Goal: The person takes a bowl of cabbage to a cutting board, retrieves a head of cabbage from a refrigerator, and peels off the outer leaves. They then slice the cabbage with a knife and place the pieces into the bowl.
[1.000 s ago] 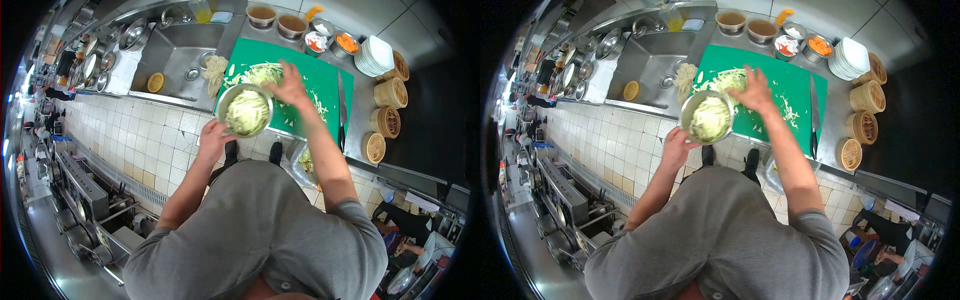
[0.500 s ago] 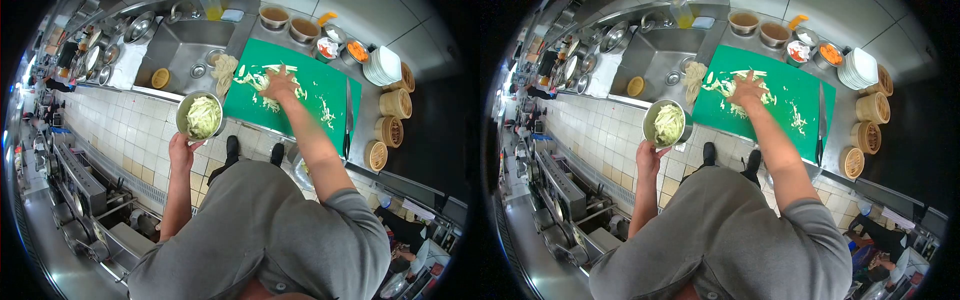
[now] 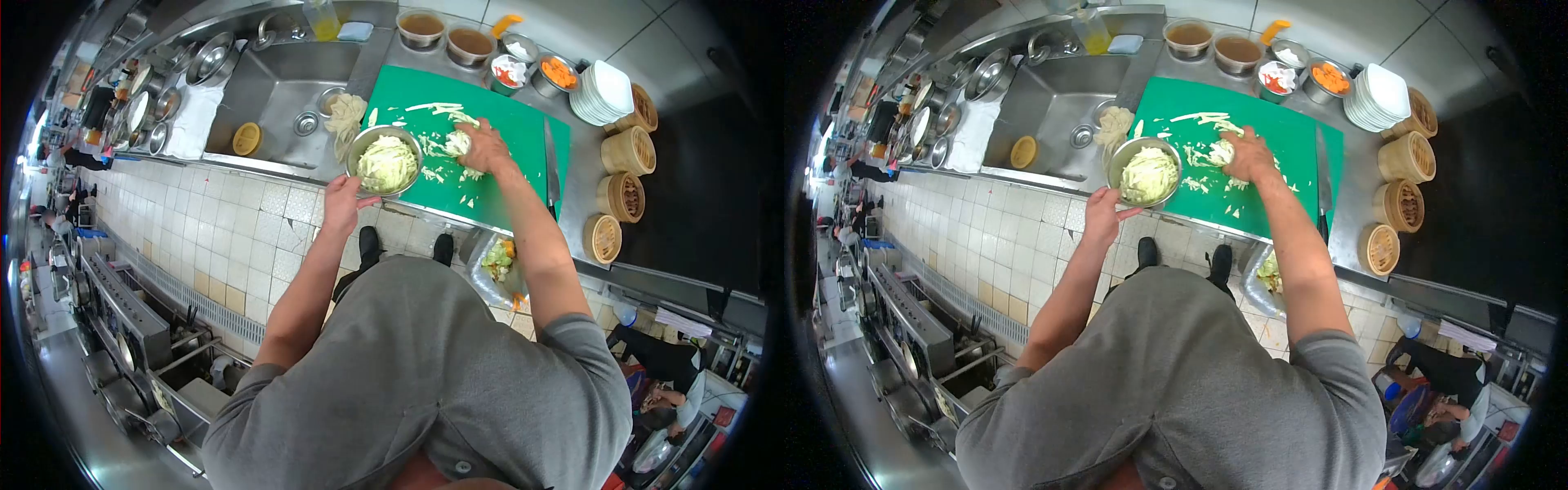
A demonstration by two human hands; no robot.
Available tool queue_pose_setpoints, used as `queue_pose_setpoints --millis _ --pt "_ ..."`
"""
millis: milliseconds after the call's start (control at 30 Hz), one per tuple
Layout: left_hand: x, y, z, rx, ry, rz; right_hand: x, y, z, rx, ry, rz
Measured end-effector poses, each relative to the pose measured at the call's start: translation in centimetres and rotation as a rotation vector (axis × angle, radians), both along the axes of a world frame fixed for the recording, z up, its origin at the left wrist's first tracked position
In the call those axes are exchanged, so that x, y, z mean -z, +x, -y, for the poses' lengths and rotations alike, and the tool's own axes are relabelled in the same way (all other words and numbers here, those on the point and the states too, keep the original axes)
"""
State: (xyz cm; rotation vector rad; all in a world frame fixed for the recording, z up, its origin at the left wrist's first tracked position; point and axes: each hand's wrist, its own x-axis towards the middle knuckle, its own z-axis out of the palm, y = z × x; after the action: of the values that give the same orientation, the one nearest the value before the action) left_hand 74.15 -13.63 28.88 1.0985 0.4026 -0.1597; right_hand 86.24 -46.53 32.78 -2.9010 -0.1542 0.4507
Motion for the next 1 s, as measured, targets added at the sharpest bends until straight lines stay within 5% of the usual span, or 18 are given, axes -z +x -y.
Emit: queue_pose_setpoints --millis 300,567,633,867,1000 --pt "1.0 3.4 5.8 0.174 0.0 0.029 -1.1 1.5 5.7 0.021 0.235 0.112" --pt "0.4 4.9 8.3 0.313 0.042 0.0 -11.5 0.1 3.2 -0.435 0.156 0.331" --pt "0.8 5.4 9.1 0.347 0.094 -0.016 -14.1 -1.1 0.1 -0.6 -0.039 0.215" --pt "1.7 5.4 10.0 0.418 0.125 0.013 -7.2 -0.2 -6.6 -0.866 -0.384 -0.028" --pt "1.2 4.5 9.8 0.373 0.076 0.008 -6.2 -0.8 -5.3 -0.802 -0.176 0.069"
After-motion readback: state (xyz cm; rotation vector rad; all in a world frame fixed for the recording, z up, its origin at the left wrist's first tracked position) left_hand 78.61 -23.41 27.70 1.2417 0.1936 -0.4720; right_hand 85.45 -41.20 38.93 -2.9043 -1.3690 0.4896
